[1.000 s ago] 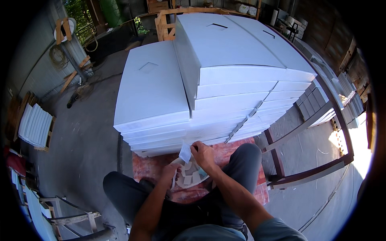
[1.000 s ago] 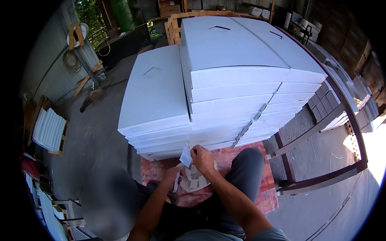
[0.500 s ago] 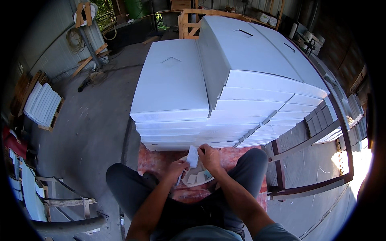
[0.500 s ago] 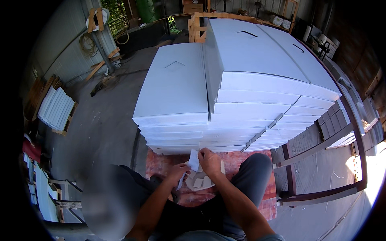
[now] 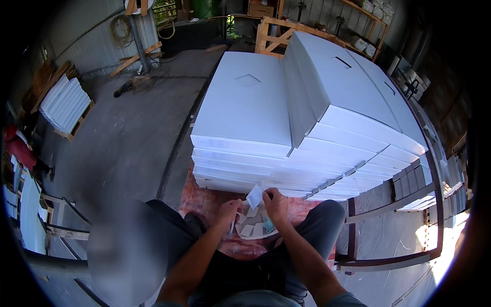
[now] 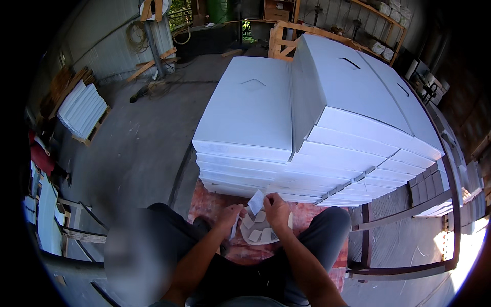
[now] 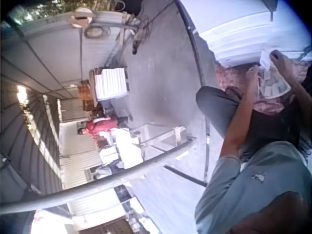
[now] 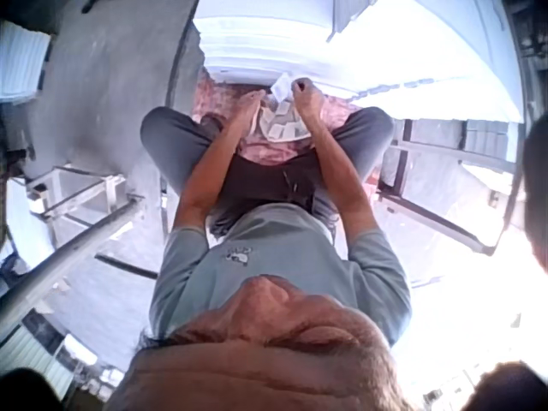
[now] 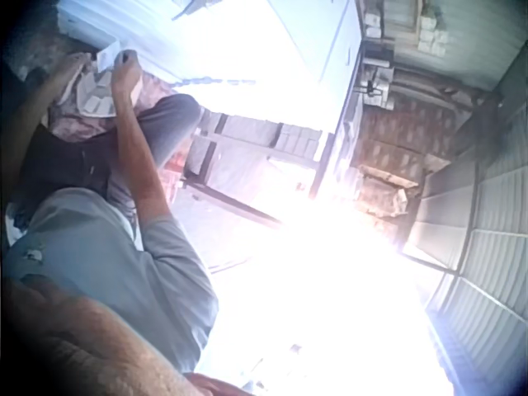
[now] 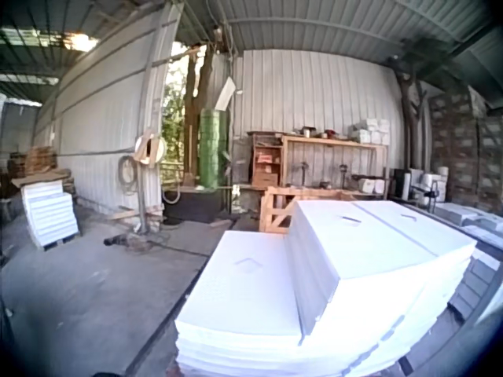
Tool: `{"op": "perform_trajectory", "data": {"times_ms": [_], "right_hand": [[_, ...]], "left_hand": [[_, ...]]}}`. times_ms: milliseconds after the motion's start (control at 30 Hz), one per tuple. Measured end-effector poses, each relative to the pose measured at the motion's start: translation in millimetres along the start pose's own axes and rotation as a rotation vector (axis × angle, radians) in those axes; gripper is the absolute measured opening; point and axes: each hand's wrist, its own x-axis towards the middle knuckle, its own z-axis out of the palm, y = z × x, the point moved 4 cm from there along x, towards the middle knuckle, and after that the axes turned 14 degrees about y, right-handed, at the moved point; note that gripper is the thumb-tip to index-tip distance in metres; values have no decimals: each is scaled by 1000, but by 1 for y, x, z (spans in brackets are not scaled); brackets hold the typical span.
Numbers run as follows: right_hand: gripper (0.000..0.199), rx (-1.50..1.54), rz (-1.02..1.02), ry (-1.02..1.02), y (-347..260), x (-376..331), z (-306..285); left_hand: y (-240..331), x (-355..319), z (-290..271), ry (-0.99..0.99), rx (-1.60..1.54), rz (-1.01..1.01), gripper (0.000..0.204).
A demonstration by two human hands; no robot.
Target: The person sits on the floor and repeatedly tears small pieces of white tape from a roll. They apply each piece to the edge of a stack of white rectangular panels, smoothing it down before moving to the next section.
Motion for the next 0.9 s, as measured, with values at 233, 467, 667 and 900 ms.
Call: {"op": "perform_trajectory", "data": {"times_ms": [233,467,667,900], "right_hand": [[14,-126,-251,26,-20,-12,4],[21,88,23,-66,-1,-13,14],[27,216,290,-147,3,-12,21],[35,423,624,-251,35,-28,77]], "left_hand": [[3,-6,2,47,106,37,29],[-25,25,1,51,150,127,20],[-27,35,-12,115,121,141,16],[-10,48,-41,289,297,240,16]]}}
